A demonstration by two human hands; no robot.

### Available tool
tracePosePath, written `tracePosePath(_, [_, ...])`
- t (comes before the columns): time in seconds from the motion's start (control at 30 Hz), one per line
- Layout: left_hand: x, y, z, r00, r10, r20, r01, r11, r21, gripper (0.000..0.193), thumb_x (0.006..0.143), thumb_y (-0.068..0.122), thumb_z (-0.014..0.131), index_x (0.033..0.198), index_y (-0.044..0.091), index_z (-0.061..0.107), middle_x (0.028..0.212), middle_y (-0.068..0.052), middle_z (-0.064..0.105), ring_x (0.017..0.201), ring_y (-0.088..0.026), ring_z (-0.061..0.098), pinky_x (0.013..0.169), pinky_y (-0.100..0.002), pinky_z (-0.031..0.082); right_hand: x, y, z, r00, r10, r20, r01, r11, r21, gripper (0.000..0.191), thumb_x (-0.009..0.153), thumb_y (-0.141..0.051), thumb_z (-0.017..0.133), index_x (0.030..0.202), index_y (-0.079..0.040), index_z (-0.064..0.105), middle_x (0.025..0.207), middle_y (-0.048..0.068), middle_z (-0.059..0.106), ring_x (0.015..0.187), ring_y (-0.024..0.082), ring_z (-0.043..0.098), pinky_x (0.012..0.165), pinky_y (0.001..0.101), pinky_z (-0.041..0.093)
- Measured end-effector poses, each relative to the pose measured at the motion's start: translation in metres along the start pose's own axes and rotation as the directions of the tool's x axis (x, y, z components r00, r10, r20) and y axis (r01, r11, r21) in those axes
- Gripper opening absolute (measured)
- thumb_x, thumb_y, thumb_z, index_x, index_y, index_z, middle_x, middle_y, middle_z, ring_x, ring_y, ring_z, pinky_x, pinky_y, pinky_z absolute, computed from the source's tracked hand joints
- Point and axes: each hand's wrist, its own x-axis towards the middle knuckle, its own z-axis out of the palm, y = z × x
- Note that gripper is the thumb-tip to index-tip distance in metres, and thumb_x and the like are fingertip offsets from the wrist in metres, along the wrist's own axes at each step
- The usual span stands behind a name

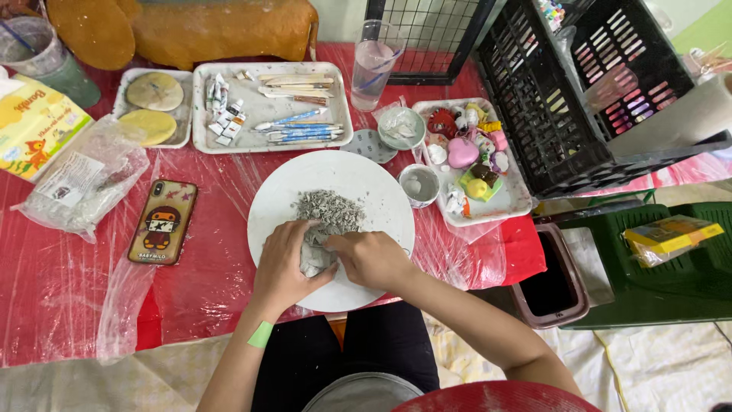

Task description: The person works a ball of clay on a white plate, repeatedly pressing handfuls of gray grog into the clay and folding and kneading it by hand to mix the grog in. The clay ball is turned and repositioned on the plate throughout the episode.

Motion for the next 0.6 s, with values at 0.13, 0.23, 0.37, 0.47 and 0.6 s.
tracePosePath(0.13, [-0.002, 0.001, 0.000, 0.998, 0.053, -0.027, -0.053, 0.999, -0.013, 0.079, 0.065, 0.032, 0.089, 0.132, 0.009, 0.054, 0.123, -0.013, 0.061, 0.119, -0.035, 0.057, 0.098, -0.050, 0.044, -0.010, 0.006, -0.016, 0.984, 0.070, 0.162, -0.060, 0.996, -0.061, 0.030, 0.083, -0.010, 0.069, 0.112, -0.018, 0.072, 0.080, 0.011, 0.074, 0.070, 0.035, 0.072, 0.061, 0.0484, 0.056])
tracePosePath(0.23, [-0.004, 0.000, 0.003, 1.000, 0.022, -0.003, -0.022, 1.000, -0.008, 0.077, 0.064, 0.032, 0.088, 0.130, 0.010, 0.056, 0.125, -0.012, 0.061, 0.119, -0.034, 0.057, 0.100, -0.049, 0.045, -0.005, 0.002, -0.014, 0.971, 0.092, 0.220, -0.071, 0.992, -0.100, 0.030, 0.079, -0.008, 0.067, 0.107, -0.016, 0.071, 0.080, 0.011, 0.074, 0.071, 0.035, 0.072, 0.061, 0.0487, 0.055])
tracePosePath(0.37, [-0.002, -0.002, 0.003, 0.999, 0.031, -0.018, -0.031, 0.999, 0.005, 0.078, 0.065, 0.033, 0.089, 0.131, 0.010, 0.055, 0.126, -0.014, 0.060, 0.119, -0.035, 0.057, 0.100, -0.048, 0.045, 0.013, -0.004, -0.013, 0.986, 0.024, 0.162, -0.017, 0.999, -0.047, 0.030, 0.079, -0.007, 0.065, 0.108, -0.014, 0.069, 0.083, 0.011, 0.075, 0.070, 0.037, 0.071, 0.059, 0.0495, 0.055])
tracePosePath(0.47, [-0.005, -0.002, 0.003, 0.998, 0.054, -0.012, -0.054, 0.999, -0.006, 0.079, 0.065, 0.034, 0.089, 0.131, 0.008, 0.054, 0.126, -0.014, 0.059, 0.120, -0.036, 0.057, 0.099, -0.049, 0.044, 0.005, -0.004, -0.032, 0.964, 0.097, 0.248, -0.083, 0.994, -0.068, 0.030, 0.081, -0.009, 0.065, 0.109, -0.019, 0.072, 0.079, 0.012, 0.074, 0.070, 0.036, 0.072, 0.059, 0.0494, 0.055])
tracePosePath(0.6, [-0.004, -0.004, 0.004, 0.998, 0.060, -0.010, -0.060, 0.998, -0.003, 0.078, 0.064, 0.032, 0.089, 0.130, 0.009, 0.055, 0.126, -0.015, 0.059, 0.119, -0.036, 0.057, 0.100, -0.049, 0.044, 0.002, -0.003, -0.036, 0.921, 0.151, 0.360, -0.099, 0.982, -0.159, 0.030, 0.081, -0.010, 0.065, 0.108, -0.019, 0.072, 0.079, 0.011, 0.074, 0.072, 0.036, 0.072, 0.063, 0.0500, 0.056])
